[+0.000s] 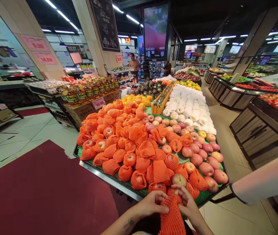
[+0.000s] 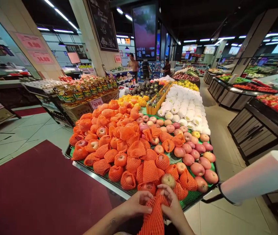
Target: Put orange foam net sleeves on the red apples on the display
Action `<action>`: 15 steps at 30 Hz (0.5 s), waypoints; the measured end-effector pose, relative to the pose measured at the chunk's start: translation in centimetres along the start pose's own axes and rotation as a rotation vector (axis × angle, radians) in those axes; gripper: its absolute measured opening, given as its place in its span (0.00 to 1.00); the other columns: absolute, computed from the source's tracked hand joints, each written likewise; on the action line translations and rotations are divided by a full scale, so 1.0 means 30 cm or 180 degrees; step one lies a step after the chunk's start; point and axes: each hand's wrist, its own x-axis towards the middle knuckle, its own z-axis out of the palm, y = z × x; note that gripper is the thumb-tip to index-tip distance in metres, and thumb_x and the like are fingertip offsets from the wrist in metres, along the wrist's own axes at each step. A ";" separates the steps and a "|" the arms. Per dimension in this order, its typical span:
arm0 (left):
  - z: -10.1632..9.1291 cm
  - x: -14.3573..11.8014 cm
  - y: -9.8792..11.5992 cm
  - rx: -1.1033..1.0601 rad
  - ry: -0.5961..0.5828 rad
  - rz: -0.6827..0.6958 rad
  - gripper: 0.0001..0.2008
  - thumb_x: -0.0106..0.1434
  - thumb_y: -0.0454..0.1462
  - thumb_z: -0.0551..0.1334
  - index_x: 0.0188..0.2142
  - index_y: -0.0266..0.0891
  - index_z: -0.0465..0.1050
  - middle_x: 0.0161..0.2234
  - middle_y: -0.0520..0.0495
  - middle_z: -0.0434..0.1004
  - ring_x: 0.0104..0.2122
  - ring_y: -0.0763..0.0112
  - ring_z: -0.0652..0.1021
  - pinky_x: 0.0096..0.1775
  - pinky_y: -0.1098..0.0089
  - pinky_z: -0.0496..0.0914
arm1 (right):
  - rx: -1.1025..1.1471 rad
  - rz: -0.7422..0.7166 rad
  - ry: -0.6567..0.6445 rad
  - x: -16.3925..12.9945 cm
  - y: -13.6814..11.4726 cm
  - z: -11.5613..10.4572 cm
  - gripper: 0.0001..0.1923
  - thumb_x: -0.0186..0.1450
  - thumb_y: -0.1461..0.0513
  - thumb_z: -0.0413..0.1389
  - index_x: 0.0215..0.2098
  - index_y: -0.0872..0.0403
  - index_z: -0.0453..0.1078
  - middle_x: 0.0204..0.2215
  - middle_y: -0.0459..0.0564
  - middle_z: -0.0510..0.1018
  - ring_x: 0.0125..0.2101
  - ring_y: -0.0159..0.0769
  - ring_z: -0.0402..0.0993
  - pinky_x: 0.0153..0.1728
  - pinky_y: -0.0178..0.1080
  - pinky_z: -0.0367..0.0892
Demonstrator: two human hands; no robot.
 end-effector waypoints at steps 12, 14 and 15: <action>0.081 0.066 -0.015 -0.0492 0.0158 -0.0068 0.21 0.52 0.49 0.74 0.37 0.36 0.74 0.33 0.50 0.77 0.30 0.73 0.74 0.36 0.72 0.66 | 0.0543 0.1055 -0.0265 -0.145 0.003 -0.099 0.22 0.55 0.46 0.69 0.38 0.53 0.80 0.34 0.54 0.84 0.37 0.50 0.81 0.47 0.51 0.70; 0.077 0.090 -0.007 -0.0035 -0.0162 -0.0203 0.26 0.51 0.51 0.75 0.40 0.35 0.75 0.34 0.49 0.77 0.29 0.73 0.74 0.34 0.72 0.65 | 0.0017 0.0941 -0.0193 -0.108 -0.008 -0.148 0.23 0.53 0.45 0.70 0.33 0.55 0.80 0.31 0.53 0.83 0.31 0.46 0.79 0.40 0.48 0.71; 0.076 0.109 -0.002 0.0197 -0.0301 -0.0275 0.27 0.50 0.52 0.75 0.41 0.36 0.75 0.34 0.49 0.77 0.29 0.73 0.74 0.34 0.72 0.65 | -0.0229 0.0696 0.0134 -0.079 -0.017 -0.176 0.23 0.54 0.43 0.69 0.32 0.54 0.79 0.29 0.51 0.83 0.30 0.43 0.77 0.38 0.46 0.71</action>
